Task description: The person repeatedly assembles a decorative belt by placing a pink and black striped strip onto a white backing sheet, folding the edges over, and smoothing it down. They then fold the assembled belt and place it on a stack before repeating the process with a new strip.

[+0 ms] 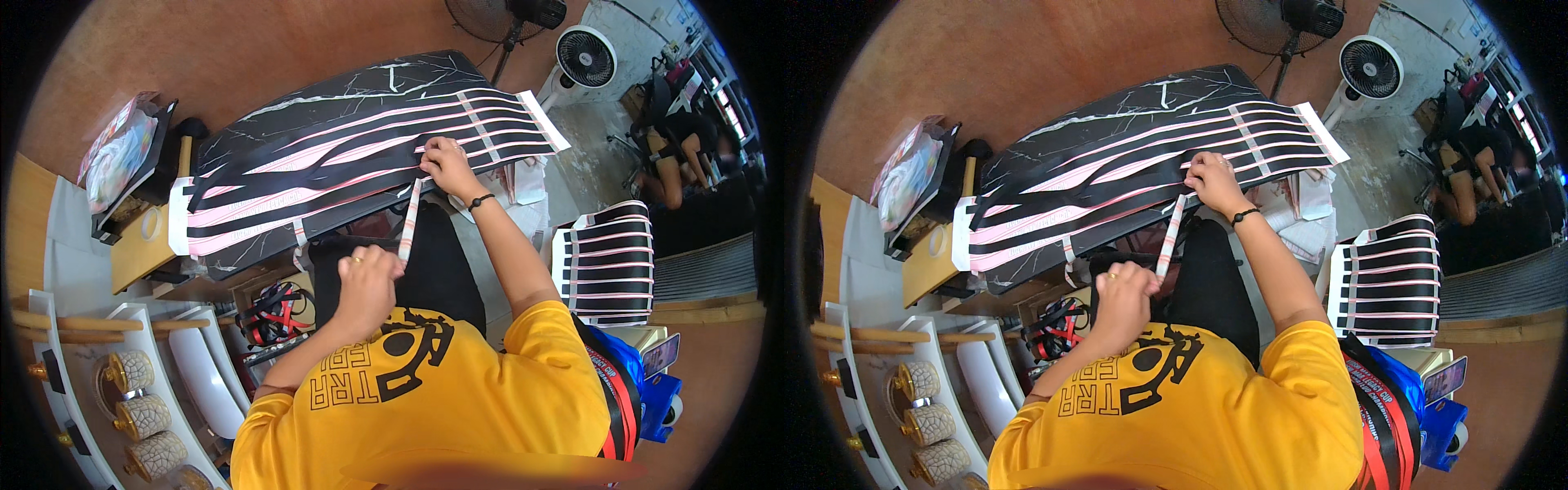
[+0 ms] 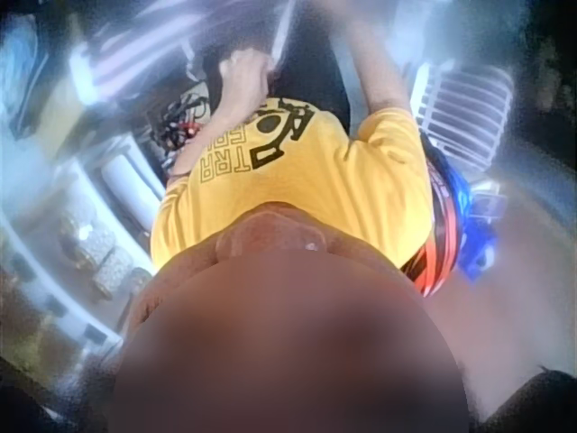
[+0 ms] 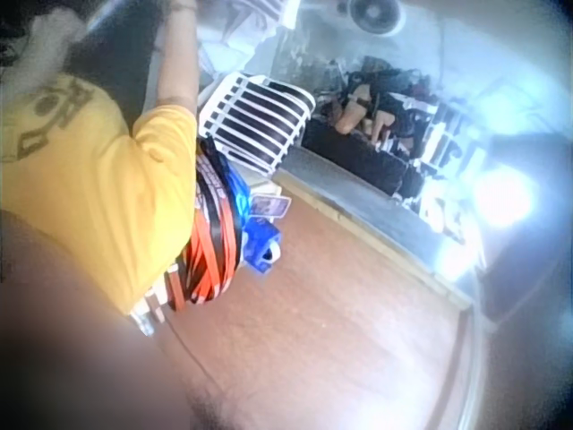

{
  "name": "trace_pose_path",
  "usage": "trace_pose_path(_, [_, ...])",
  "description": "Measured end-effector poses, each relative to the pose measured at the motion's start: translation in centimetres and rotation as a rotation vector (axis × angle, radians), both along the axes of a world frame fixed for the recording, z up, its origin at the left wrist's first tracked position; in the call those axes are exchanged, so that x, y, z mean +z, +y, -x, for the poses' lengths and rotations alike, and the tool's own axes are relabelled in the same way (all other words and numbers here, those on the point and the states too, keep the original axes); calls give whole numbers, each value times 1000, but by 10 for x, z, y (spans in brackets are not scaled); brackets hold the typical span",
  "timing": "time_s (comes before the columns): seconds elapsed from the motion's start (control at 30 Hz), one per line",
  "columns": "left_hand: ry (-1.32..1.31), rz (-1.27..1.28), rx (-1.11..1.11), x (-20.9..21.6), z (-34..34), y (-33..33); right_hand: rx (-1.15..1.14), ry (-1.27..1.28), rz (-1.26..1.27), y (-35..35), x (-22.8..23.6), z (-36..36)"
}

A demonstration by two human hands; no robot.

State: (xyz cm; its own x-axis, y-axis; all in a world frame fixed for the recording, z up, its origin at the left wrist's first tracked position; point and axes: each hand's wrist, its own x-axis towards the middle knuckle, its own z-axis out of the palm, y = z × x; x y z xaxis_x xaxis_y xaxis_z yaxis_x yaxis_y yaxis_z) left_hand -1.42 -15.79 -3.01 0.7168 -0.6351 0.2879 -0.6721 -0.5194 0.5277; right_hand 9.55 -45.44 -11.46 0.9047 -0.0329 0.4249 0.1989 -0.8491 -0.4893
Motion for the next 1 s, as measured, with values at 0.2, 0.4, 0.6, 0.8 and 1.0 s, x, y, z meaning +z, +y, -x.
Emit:
trace_pose_path(0.2, [119,-232,-382,-10,12,-4,4,-20,-38,-3,1,-1])
trace_pose_path(0.4, [74,-112,-226,-1,-15,-10,76,-101,-271,-9,0,-2])
trace_pose_path(0.6, [184,165,-12,14,-62,32,67,-67,-508,-14,-5,-6])
trace_pose_path(0.8, [28,508,555,-18,-83,174,64,-72,-518,-19,-10,-5])
trace_pose_path(1.0, [-224,351,1460,-130,28,347,-56,-6,-663,-26,-17,-5])
